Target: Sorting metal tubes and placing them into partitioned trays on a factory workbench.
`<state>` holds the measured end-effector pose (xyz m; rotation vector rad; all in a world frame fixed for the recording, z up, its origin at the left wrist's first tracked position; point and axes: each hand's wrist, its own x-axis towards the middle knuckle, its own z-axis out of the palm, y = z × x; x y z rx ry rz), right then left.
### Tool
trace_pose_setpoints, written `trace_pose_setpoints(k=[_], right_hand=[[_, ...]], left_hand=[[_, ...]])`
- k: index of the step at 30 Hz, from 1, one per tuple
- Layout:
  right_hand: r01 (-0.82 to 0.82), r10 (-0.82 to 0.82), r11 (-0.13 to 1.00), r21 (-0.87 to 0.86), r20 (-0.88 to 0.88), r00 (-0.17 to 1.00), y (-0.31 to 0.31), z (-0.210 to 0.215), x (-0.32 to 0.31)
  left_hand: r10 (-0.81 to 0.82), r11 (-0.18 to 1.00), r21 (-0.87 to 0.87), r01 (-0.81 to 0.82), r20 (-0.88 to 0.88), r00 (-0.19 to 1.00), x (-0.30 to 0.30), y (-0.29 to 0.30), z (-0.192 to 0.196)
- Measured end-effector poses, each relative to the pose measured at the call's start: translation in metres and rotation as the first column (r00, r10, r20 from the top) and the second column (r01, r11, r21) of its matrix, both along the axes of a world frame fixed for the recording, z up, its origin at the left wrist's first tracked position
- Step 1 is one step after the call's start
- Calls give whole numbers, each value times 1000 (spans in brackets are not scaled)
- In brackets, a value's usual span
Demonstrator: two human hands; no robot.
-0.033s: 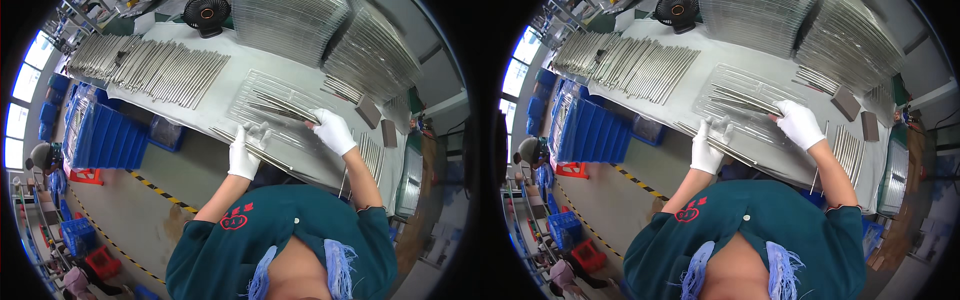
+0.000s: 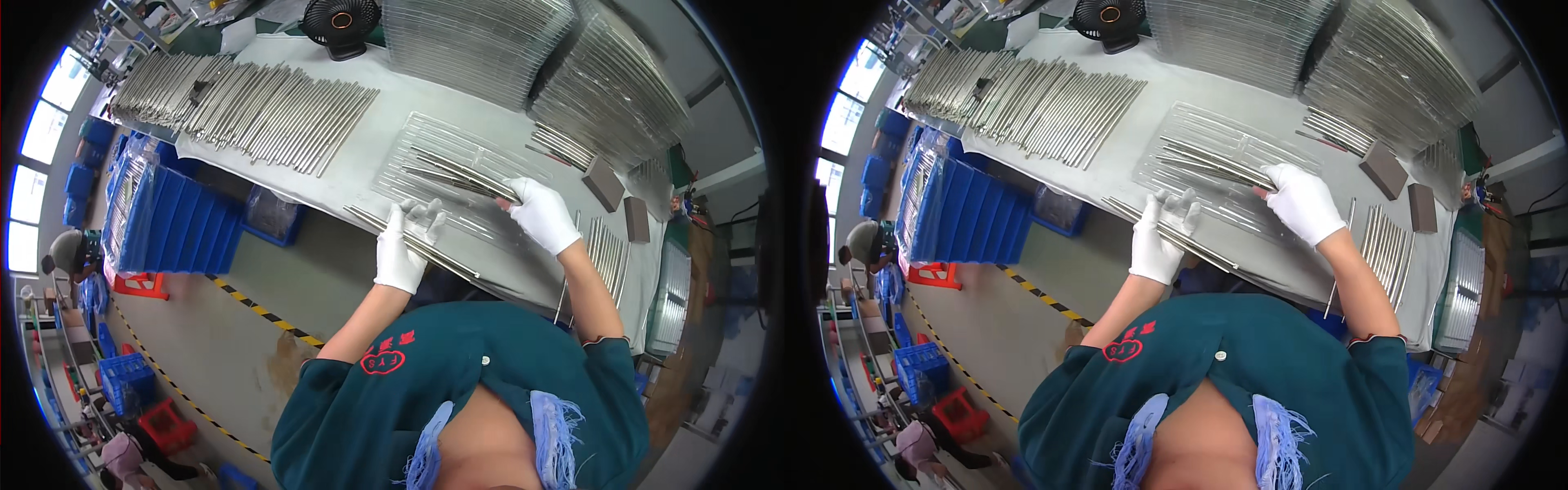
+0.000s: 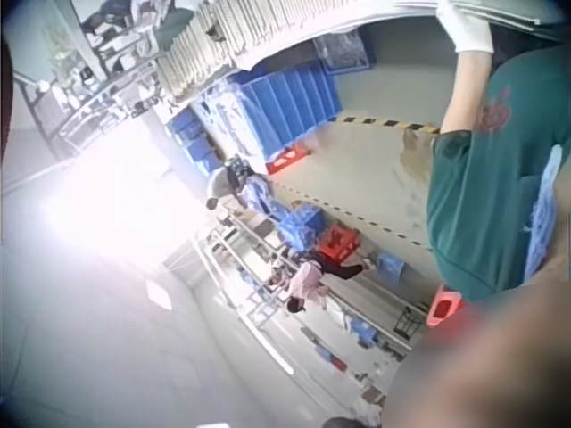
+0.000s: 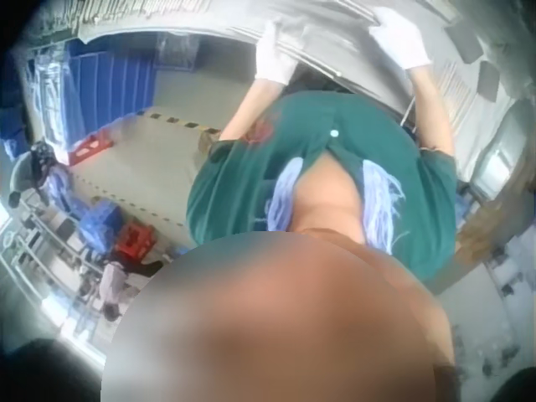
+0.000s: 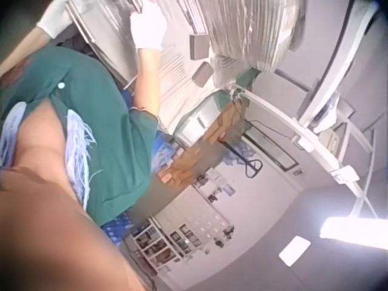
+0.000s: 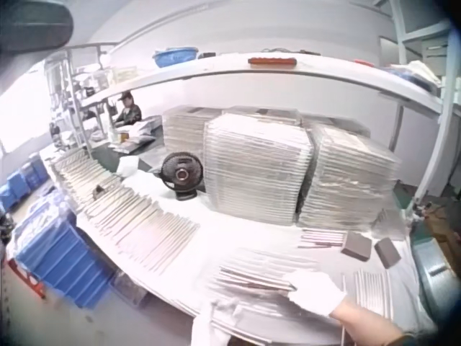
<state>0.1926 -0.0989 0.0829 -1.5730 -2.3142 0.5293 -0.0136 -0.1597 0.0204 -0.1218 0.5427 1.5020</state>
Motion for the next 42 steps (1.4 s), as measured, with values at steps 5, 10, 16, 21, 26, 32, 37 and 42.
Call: trace_pose_setpoints(k=[5, 10, 16, 21, 26, 32, 37, 42], right_hand=[[-77, 78, 997, -16, 58, 995, -1, 0, -17], [-100, 103, 994, -30, 94, 990, -6, -6, -21], [-49, 41, 996, 73, 113, 993, -5, 5, -21], [-57, 42, 993, 101, 148, 988, 4, -6, -19], [-58, 44, 993, 106, 137, 990, 10, -7, -21], [-49, 36, 994, 93, 132, 991, 15, -17, -27], [-99, 66, 978, 184, 176, 982, 13, -18, -27], [-75, 37, 983, 167, 217, 976, 0, -4, -39]], left_hand=[[-17, 999, 29, 17, -4, 1000, -2, -1, -4], [-12, 1000, 13, 12, 12, 1000, -3, -1, -5], [-25, 999, 47, 23, 37, 999, -5, -2, -9], [-14, 999, 31, 13, 9, 1000, -4, -2, -4], [-11, 999, 30, 11, 9, 1000, -4, -2, 0], [-31, 998, 60, 31, -4, 1000, -3, -2, -2], [-19, 999, 31, 19, 4, 1000, -3, -2, 0], [-37, 993, 116, 30, 54, 998, -4, -1, -9]])
